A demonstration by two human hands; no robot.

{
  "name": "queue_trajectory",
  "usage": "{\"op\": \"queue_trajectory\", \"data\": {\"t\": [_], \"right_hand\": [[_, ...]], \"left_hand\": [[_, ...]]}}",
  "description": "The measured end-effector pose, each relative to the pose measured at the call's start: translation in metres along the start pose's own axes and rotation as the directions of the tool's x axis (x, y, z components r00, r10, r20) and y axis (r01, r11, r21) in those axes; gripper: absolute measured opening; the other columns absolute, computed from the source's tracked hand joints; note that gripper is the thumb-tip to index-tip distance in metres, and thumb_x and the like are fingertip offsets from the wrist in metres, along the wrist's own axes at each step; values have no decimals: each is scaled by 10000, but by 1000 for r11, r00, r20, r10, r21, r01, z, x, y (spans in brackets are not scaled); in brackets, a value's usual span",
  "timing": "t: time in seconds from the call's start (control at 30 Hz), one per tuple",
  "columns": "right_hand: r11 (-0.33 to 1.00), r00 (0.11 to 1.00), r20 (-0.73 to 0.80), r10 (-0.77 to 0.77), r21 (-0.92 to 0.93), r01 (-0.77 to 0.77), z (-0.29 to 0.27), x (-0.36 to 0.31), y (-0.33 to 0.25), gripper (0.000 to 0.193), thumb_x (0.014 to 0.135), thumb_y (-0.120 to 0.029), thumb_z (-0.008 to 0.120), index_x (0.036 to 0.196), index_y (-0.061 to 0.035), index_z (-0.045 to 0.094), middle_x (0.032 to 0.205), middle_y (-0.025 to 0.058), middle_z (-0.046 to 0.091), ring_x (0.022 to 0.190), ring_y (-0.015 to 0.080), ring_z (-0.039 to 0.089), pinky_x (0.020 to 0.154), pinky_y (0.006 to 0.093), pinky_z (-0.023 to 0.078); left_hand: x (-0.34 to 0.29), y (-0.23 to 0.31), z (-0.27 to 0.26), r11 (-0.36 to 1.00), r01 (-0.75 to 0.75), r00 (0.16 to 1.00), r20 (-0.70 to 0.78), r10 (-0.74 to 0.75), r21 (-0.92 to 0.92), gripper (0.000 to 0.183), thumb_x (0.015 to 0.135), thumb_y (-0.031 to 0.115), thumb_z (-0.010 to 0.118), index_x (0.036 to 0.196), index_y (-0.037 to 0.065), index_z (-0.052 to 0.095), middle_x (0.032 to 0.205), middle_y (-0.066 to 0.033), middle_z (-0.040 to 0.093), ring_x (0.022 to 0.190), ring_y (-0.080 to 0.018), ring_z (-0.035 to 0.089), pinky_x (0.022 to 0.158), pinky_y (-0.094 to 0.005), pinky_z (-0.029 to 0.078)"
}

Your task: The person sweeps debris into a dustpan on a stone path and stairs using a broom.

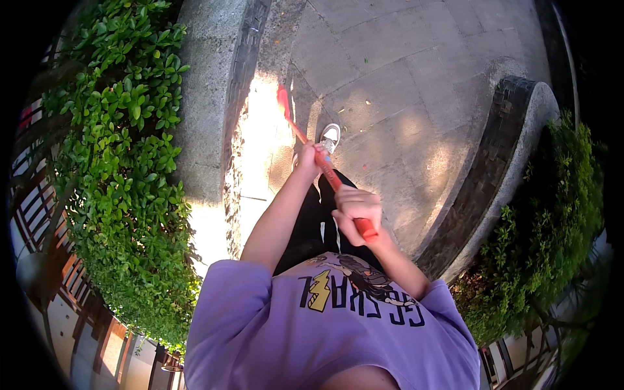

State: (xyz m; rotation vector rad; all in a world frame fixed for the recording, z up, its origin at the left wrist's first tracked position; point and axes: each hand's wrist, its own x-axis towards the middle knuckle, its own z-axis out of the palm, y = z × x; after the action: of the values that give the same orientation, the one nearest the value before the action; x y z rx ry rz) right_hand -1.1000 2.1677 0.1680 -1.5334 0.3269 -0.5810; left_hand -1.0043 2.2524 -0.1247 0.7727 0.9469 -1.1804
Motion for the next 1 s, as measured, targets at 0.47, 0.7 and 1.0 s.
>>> {"op": "queue_trajectory", "data": {"t": [0.47, 0.7, 1.0], "right_hand": [[953, 991, 39, 126, 274, -132, 7, 13, 13, 332, 670, 56, 599, 544, -5, 298, 523, 107, 359, 480, 295, 385, 502, 358, 323], [994, 990, -101, 94, 73, -87, -11, -1, 29, 273, 672, 92, 552, 545, -13, 334, 526, 83, 382, 472, 253, 406, 507, 340, 340], [986, 870, -493, -1, 145, 84, -77, 3, -55, 356, 647, -52, 595, 506, -49, 267, 454, 33, 331, 384, 167, 292, 453, 329, 278]], "left_hand": [[-59, 44, -37, 985, -139, 942, -292, 165, 106, 123, 912, 72, 320, 790, 72, 304, 614, -26, 375, 513, -134, 375, 492, -271, 371], [14, 21, -7, 992, -91, 985, -139, 102, 85, 125, 893, 50, 376, 774, 88, 360, 619, -32, 392, 495, -149, 382, 453, -307, 367], [-30, -63, 127, 949, -65, 970, -206, 133, 309, 91, 920, 119, 414, 995, 68, 415, 746, -53, 454, 553, -157, 455, 491, -343, 447]]}}
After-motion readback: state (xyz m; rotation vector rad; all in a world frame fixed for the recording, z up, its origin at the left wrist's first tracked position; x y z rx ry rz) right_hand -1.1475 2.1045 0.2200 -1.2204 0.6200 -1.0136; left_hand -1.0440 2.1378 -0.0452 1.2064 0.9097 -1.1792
